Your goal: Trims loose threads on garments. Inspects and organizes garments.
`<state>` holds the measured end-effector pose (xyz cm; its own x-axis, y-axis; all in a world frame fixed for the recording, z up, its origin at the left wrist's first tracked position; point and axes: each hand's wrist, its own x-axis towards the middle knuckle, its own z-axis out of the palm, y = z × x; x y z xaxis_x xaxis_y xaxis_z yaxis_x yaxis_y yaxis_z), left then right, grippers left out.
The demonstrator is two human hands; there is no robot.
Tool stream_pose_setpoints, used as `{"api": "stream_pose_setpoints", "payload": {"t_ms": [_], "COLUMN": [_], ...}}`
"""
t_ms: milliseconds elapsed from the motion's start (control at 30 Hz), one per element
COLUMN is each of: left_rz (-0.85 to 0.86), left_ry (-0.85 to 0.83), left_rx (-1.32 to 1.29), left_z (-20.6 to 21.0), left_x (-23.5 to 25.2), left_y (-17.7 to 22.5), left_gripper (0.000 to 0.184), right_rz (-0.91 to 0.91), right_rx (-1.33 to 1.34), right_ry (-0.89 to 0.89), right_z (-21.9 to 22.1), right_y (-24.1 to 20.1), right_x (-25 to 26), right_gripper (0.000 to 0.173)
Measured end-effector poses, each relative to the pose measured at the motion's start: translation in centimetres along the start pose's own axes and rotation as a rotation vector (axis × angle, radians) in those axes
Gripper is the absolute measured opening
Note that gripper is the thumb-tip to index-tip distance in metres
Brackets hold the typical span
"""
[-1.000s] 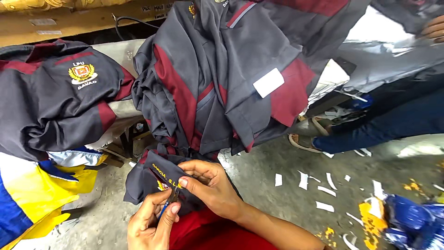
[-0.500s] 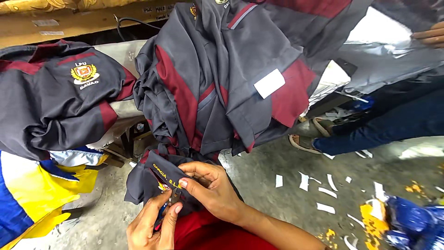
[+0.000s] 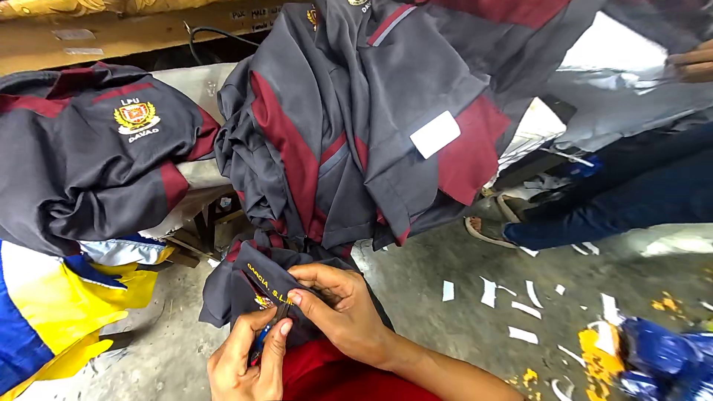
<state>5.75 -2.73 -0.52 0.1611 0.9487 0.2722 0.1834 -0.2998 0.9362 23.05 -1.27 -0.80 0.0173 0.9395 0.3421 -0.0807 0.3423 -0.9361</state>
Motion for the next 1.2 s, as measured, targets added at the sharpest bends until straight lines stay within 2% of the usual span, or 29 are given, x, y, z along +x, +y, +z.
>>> {"api": "stream_pose_setpoints", "payload": {"t_ms": [233, 367, 567, 733, 1000, 1200], "left_rz": [-0.153, -0.184, 0.013, 0.155, 0.214, 0.229], "left_ry": [-0.059, -0.052, 0.009, 0.027, 0.025, 0.028], "left_rx": [-0.139, -0.202, 0.059, 0.225, 0.286, 0.300], "left_z": [-0.4, -0.5, -0.9, -0.5, -0.6, -0.8], "left_x": [0.5, 0.7, 0.1, -0.1, 0.1, 0.1], "left_y": [0.9, 0.9, -0.1, -0.7, -0.8, -0.9], "left_gripper": [0.007, 0.007, 0.022, 0.024, 0.022, 0.022], "right_rz": [-0.014, 0.026, 0.112, 0.151, 0.251, 0.224], "right_rx": [0.007, 0.056, 0.115, 0.168, 0.327, 0.323], "right_ry": [-0.010, -0.024, -0.031, -0.040, -0.042, -0.031], "right_z": [0.1, 0.0, -0.7, -0.5, -0.4, -0.3], "right_y": [0.2, 0.2, 0.5, 0.5, 0.6, 0.5], "right_x": [-0.2, -0.2, 0.4, 0.4, 0.3, 0.2], "right_gripper": [0.021, 0.021, 0.021, 0.023, 0.025, 0.024]}}
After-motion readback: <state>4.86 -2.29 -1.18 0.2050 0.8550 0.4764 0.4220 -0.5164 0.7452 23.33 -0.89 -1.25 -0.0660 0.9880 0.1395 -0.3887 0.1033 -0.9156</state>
